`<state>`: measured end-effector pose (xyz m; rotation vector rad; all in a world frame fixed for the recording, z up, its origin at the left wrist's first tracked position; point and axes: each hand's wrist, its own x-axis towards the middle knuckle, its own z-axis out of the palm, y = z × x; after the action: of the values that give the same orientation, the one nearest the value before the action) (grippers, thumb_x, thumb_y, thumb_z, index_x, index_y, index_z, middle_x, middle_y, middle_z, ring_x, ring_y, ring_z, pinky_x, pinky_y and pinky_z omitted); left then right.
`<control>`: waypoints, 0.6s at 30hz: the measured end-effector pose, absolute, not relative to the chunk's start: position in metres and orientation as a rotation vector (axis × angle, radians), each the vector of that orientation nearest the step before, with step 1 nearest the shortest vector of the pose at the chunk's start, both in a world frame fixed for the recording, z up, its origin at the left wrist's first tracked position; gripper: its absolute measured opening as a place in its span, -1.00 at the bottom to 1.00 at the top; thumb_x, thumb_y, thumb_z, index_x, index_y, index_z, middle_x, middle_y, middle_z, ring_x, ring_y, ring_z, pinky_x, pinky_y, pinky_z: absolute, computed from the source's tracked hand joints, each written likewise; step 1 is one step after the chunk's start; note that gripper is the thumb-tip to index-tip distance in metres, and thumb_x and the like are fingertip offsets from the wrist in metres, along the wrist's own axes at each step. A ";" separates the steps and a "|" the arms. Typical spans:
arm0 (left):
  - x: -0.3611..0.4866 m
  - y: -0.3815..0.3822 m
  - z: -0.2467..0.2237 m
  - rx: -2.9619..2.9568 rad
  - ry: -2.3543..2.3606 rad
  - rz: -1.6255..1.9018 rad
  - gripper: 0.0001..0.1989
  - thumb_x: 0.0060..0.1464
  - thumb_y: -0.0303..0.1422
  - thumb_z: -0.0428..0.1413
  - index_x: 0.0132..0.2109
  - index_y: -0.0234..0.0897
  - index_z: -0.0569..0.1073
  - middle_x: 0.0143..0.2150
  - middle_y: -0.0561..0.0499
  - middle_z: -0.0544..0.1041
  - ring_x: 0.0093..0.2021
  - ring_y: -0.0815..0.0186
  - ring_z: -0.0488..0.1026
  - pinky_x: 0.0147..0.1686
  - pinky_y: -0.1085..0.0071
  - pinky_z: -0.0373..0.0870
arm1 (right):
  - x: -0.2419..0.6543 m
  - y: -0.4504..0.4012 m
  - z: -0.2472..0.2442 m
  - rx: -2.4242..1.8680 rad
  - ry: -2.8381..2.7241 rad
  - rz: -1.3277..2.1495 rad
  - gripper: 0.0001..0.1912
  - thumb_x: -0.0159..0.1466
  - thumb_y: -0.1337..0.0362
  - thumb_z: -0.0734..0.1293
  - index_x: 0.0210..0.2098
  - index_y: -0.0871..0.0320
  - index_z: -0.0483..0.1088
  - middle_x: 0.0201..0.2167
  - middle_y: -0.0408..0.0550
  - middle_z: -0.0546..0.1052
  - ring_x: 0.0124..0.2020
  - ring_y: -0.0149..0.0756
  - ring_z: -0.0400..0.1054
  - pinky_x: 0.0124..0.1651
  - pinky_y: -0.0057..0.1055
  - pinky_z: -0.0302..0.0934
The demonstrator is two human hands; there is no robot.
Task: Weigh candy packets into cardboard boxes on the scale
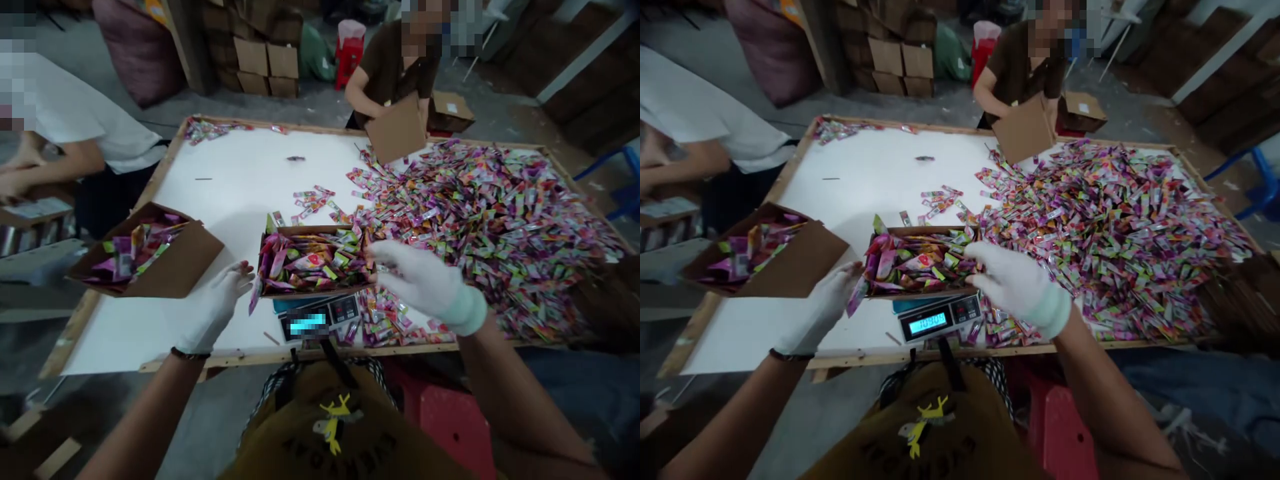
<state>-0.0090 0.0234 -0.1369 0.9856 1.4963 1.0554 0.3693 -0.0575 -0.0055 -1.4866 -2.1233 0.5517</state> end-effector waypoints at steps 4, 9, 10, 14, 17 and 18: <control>-0.036 0.012 -0.119 1.271 1.654 0.847 -0.53 0.08 -0.20 0.18 0.11 -0.28 0.54 0.27 -0.24 0.61 0.15 -0.05 0.62 0.23 0.01 0.55 | 0.394 -0.068 -0.004 -1.484 -1.836 0.568 -0.52 0.37 0.20 0.44 0.26 0.05 0.39 0.14 0.10 0.63 -0.01 -0.05 0.67 -0.03 -0.14 0.63; -0.056 0.003 -0.078 1.884 1.353 0.649 -0.13 0.17 -0.15 0.21 0.56 -0.18 0.19 0.27 -0.27 0.58 -0.11 0.12 0.65 0.06 0.07 0.64 | 0.380 -0.052 -0.013 -1.452 -1.825 0.625 -0.37 0.34 0.10 0.49 0.34 0.05 0.35 0.25 0.17 0.56 0.09 0.03 0.62 0.00 -0.06 0.65; -0.056 0.004 -0.069 1.991 1.271 0.630 -0.08 0.18 -0.14 0.23 0.60 -0.12 0.12 0.28 -0.27 0.56 -0.17 0.16 0.63 0.03 0.10 0.65 | 0.375 -0.045 -0.016 -1.432 -1.850 0.622 -0.36 0.34 0.08 0.50 0.35 0.05 0.35 0.27 0.17 0.55 0.14 0.05 0.60 0.06 -0.02 0.63; -0.044 0.009 -0.040 2.385 1.008 0.541 -0.08 0.26 -0.16 0.22 0.64 -0.04 0.02 0.59 -0.35 0.23 0.11 0.00 0.62 0.09 0.06 0.64 | 0.354 -0.021 -0.023 -1.382 -1.985 0.576 -0.35 0.33 0.13 0.46 0.37 0.10 0.36 0.33 0.20 0.50 0.31 0.13 0.46 0.29 0.14 0.48; -0.031 0.012 -0.030 2.529 0.959 0.374 -0.22 0.25 -0.24 0.18 0.56 -0.14 0.20 0.65 -0.35 0.10 0.55 -0.25 0.22 0.29 -0.09 0.50 | 0.338 -0.009 -0.021 -1.436 -2.113 0.531 -0.36 0.32 0.21 0.44 0.37 0.13 0.38 0.30 0.18 0.51 0.33 0.12 0.43 0.37 0.15 0.39; -0.027 0.012 -0.029 2.547 0.976 0.318 -0.29 0.25 -0.25 0.16 0.51 -0.17 0.29 0.65 -0.35 0.10 0.57 -0.25 0.20 0.31 -0.09 0.48 | 0.332 -0.006 -0.021 -1.465 -2.160 0.526 -0.35 0.33 0.22 0.43 0.39 0.12 0.38 0.31 0.16 0.50 0.33 0.11 0.42 0.39 0.12 0.37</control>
<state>-0.0272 0.0119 -0.0288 2.5466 0.9757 0.3182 0.3321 -0.0060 -0.0207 -1.4652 -2.1598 0.5263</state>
